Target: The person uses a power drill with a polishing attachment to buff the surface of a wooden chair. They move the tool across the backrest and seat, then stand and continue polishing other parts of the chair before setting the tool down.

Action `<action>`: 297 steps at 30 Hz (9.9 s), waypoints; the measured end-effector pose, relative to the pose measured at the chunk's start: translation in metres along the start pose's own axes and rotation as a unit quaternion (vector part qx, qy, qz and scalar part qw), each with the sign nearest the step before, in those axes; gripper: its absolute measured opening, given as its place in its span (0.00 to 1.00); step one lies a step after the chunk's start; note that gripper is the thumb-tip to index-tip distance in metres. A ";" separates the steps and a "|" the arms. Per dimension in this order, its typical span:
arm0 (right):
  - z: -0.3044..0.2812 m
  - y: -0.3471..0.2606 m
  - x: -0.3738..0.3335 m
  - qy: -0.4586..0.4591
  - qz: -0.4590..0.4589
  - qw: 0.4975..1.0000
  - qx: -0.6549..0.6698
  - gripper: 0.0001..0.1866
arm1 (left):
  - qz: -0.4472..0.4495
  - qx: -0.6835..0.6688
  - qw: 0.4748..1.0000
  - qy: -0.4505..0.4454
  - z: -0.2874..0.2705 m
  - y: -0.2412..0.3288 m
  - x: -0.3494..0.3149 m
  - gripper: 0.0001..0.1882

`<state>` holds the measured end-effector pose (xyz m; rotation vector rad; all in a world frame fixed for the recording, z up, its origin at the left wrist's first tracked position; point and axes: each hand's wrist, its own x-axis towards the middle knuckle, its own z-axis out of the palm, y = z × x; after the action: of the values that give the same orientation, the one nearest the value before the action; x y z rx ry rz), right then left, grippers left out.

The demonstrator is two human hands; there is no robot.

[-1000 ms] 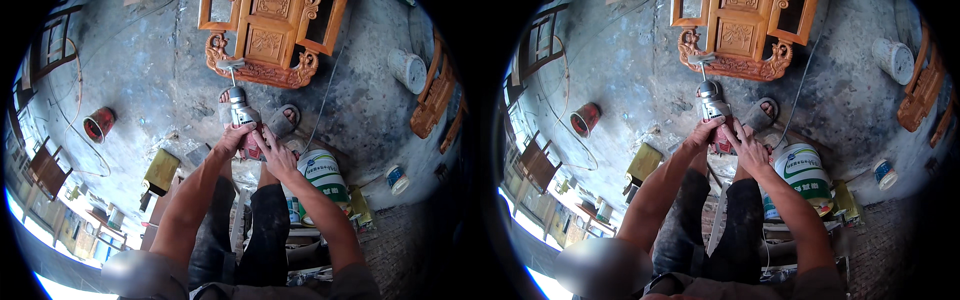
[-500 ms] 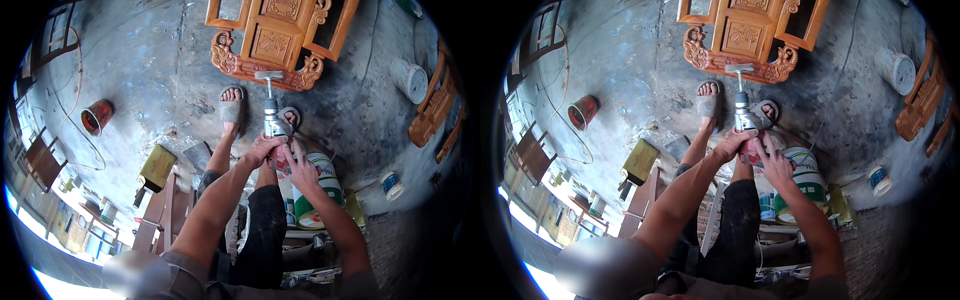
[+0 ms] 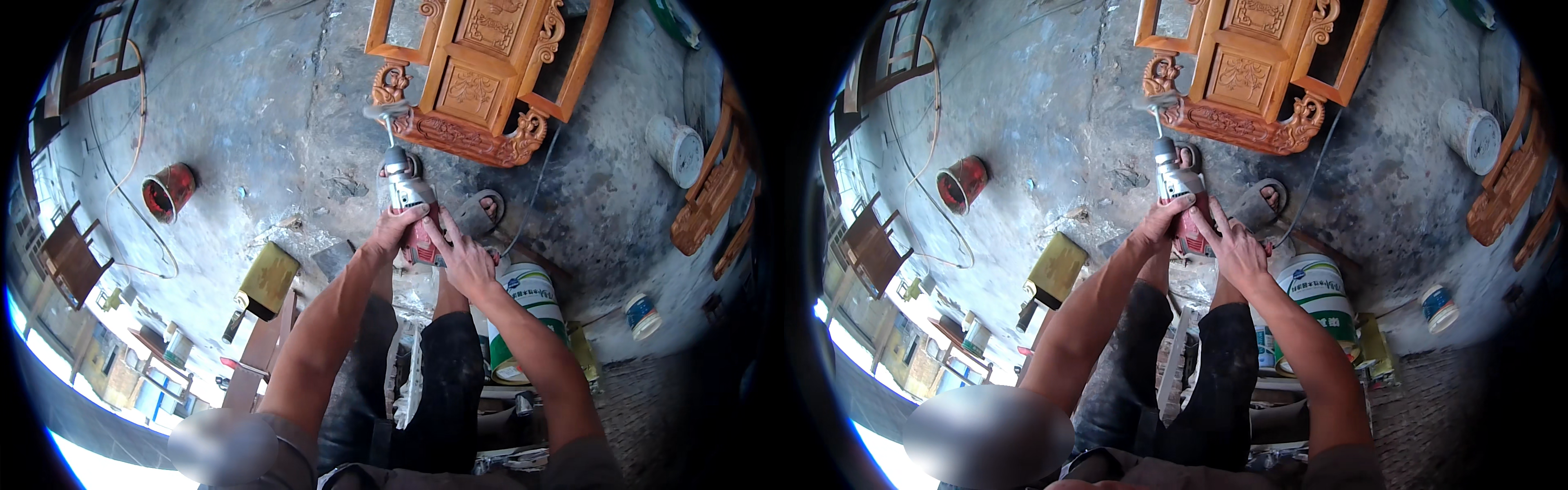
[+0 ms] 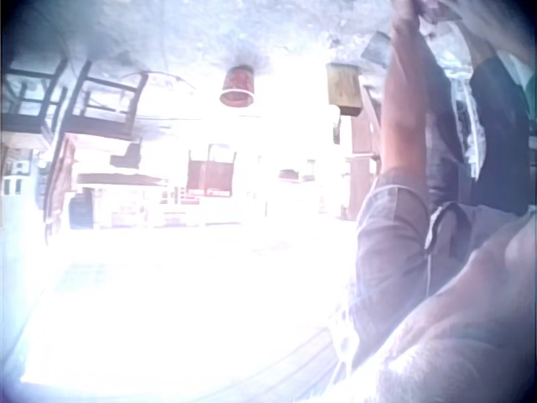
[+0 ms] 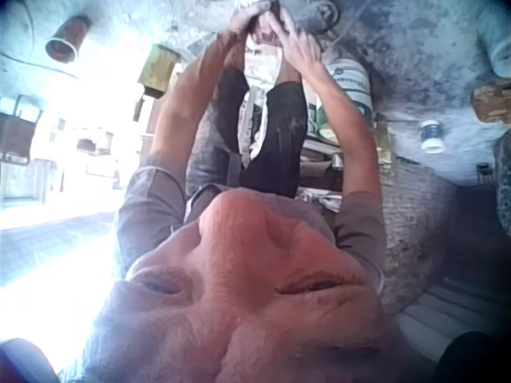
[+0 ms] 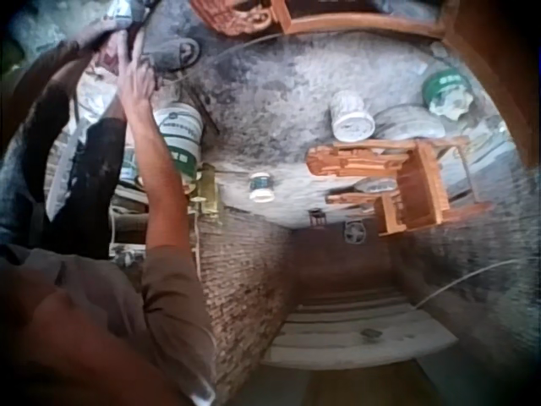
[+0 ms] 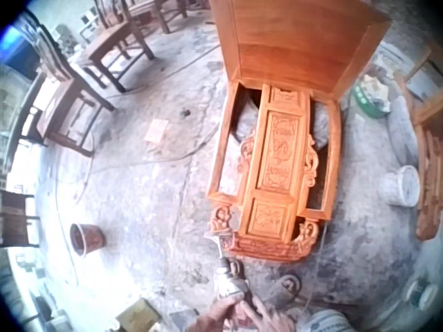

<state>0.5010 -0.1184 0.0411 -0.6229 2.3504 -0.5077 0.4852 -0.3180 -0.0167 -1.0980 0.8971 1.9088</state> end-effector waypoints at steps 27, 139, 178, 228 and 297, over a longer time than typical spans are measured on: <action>-0.008 -0.010 0.043 -0.018 0.009 1.000 -0.014 0.52 | 0.013 -0.031 0.999 -0.003 -0.005 0.046 0.009 0.20; -0.603 -0.181 0.006 0.365 0.027 0.352 0.861 0.17 | 0.066 -0.059 0.968 -0.236 0.222 0.481 -0.393 0.34; -1.109 0.157 0.388 0.575 0.122 0.378 0.715 0.12 | 0.000 0.087 0.944 -0.317 0.478 1.060 -0.165 0.32; -0.975 -0.172 0.616 0.593 0.643 0.405 0.264 0.49 | -0.104 0.876 0.407 -0.235 0.690 1.048 -0.089 0.24; -0.890 0.047 0.558 0.765 -0.308 -0.424 0.373 0.15 | -0.141 0.866 0.314 -0.363 0.820 1.019 0.188 0.20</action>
<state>-0.4882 -0.2153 0.3841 -0.2000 0.5980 1.1454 -0.7625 -0.0667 0.3384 0.9052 1.2350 0.0740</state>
